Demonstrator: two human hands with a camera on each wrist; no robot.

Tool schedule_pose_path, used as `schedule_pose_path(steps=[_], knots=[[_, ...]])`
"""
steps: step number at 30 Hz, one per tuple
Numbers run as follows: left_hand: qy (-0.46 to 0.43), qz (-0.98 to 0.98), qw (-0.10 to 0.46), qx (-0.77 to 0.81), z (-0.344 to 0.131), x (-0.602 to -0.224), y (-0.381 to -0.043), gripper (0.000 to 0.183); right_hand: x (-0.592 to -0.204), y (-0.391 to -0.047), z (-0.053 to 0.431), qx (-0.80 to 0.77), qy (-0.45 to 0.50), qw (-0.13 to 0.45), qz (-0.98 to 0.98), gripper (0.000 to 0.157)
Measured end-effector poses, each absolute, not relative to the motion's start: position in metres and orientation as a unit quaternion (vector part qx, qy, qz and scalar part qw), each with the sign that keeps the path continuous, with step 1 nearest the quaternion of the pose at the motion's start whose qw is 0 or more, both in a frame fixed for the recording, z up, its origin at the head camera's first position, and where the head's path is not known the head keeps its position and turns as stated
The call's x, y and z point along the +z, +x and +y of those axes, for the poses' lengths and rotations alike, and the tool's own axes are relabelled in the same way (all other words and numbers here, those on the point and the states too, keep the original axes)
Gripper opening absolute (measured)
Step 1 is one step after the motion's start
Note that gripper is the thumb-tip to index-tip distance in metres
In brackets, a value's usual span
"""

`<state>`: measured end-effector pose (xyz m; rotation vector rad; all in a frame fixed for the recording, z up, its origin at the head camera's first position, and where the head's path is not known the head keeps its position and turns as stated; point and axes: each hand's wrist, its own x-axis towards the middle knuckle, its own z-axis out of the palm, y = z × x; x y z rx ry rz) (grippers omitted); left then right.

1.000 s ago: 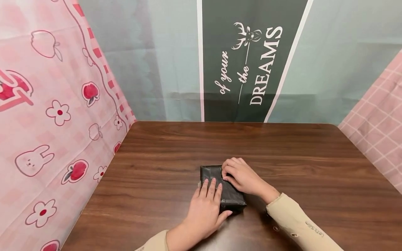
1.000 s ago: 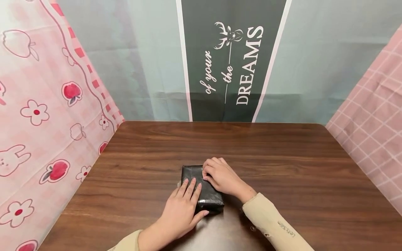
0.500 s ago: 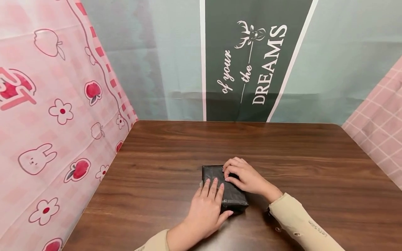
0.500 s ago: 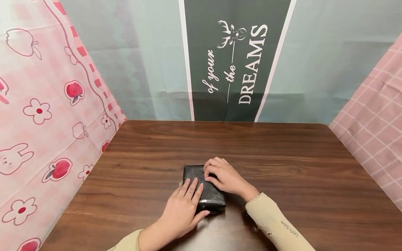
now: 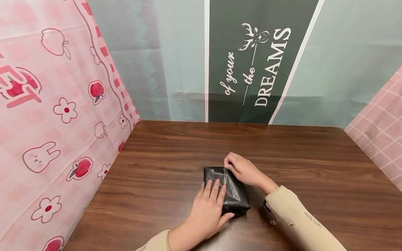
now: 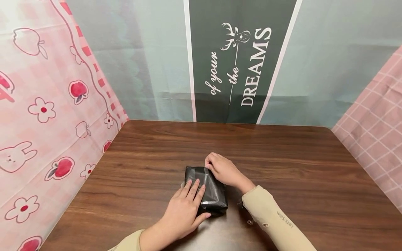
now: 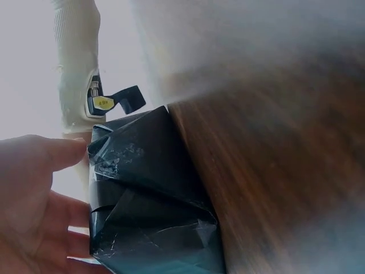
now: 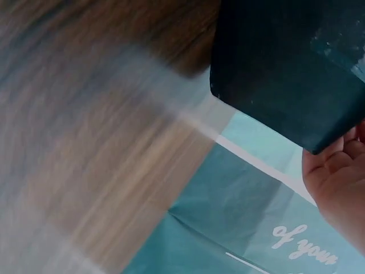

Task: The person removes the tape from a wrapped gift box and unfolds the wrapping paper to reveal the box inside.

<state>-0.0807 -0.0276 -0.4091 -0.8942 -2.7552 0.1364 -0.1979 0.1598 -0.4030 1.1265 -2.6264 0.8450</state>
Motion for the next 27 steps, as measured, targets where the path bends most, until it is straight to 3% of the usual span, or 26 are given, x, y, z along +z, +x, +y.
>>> schedule_pose_path(steps=[5, 7, 9, 12, 16, 27], knots=[[-0.303, -0.945, 0.111, 0.047, -0.027, -0.409, -0.08, 0.071, -0.4, -0.205, 0.171, 0.439, 0.338, -0.029, -0.832, 0.012], [-0.303, -0.946, 0.11, 0.045, -0.028, -0.409, -0.081, 0.071, -0.4, -0.205, 0.178, 0.463, 0.358, -0.044, -0.81, 0.012], [-0.305, -0.945, 0.109, 0.04, -0.029, -0.409, -0.081, 0.071, -0.398, -0.202, 0.18, 0.45, 0.395, -0.038, -0.8, 0.016], [-0.308, -0.944, 0.111, 0.028, -0.033, -0.408, -0.081, 0.071, -0.398, -0.196, 0.178, 0.401, 0.445, 0.015, -0.801, 0.023], [-0.315, -0.942, 0.112, 0.018, -0.036, -0.408, -0.082, 0.074, -0.403, -0.197, 0.174, 0.391, 0.442, 0.054, -0.805, 0.015], [-0.33, -0.934, 0.133, 0.029, -0.035, -0.41, -0.081, 0.076, -0.408, -0.201, 0.168, 0.381, 0.391, 0.06, -0.835, 0.013]])
